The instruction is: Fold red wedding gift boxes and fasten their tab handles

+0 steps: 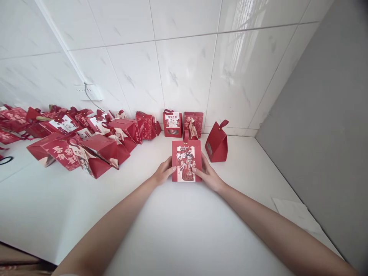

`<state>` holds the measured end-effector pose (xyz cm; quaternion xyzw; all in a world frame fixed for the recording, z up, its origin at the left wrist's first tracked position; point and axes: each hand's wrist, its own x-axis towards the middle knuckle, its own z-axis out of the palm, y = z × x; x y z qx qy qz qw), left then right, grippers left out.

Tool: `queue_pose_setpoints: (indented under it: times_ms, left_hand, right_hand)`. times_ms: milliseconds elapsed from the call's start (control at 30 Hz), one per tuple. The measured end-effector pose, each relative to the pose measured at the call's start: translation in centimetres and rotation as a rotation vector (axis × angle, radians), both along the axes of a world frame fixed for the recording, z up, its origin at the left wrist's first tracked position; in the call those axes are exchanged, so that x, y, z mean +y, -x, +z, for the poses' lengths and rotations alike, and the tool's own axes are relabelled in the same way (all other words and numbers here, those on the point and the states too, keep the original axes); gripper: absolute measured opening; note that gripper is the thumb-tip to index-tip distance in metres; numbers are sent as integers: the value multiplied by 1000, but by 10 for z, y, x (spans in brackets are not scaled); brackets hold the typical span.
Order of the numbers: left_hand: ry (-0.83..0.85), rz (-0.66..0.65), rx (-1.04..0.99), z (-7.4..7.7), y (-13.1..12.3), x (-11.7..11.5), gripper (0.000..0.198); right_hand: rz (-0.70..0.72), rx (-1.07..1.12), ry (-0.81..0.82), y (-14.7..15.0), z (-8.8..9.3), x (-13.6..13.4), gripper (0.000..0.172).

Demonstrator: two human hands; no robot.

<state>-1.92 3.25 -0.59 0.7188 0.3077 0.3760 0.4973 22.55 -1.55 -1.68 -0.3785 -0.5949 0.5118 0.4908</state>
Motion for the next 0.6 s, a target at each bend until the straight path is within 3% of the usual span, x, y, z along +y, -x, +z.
queue_pose_setpoints:
  times_ms: [100,233,600]
  left_hand:
    - [-54,33,58,1,1,-2,57]
    - [-44,82,68,0,-1,-3,60]
    - [-3,113,67,-2,-4,-1,61]
  right_hand:
    - [156,27,-10,1,6,-4,75]
    - [161,25,-32,0,7,-5,67]
    - [174,-46,-70,-5,7,-1,74]
